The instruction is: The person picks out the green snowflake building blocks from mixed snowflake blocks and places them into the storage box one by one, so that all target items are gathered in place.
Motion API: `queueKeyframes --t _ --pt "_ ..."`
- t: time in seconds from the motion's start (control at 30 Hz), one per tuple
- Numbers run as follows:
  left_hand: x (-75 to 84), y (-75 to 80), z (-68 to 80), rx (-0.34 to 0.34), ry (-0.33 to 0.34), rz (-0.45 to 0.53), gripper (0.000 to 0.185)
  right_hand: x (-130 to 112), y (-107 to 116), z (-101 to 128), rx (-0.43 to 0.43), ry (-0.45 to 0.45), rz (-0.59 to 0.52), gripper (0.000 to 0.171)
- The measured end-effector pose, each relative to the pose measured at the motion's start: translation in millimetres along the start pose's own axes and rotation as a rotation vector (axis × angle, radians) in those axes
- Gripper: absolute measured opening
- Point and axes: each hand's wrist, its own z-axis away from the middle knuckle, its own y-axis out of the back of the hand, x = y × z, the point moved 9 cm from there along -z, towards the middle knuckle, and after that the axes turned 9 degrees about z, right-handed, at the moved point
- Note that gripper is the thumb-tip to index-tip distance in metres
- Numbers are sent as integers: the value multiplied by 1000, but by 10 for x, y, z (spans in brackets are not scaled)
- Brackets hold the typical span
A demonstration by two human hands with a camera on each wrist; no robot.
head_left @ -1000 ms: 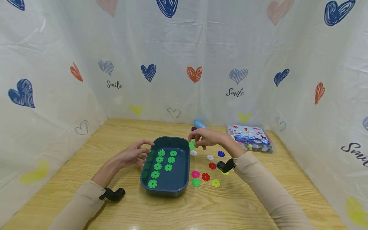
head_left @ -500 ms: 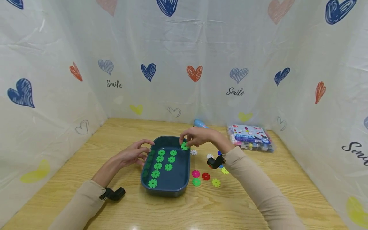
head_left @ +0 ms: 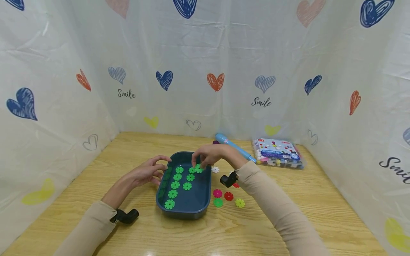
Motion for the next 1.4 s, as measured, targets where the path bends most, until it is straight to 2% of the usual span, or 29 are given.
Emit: queueKeyframes --t 0.23,0.47,0.93,1.2,1.4 --pt "10 -9 3 1 2 -4 46 -79 -90 -168 -72 -59 10 24" --pt "13 -2 10 -8 -1 -1 45 -143 -220 -313 -184 -147 1 27" --pt "15 -10 9 -14 8 12 43 -366 -490 -477 -356 -179 -52 21" --pt "11 -4 12 -15 9 18 42 -397 -530 -463 -373 -205 -40 25" --pt "11 -3 5 -19 1 15 44 -364 -388 -393 -300 -176 -34 28"
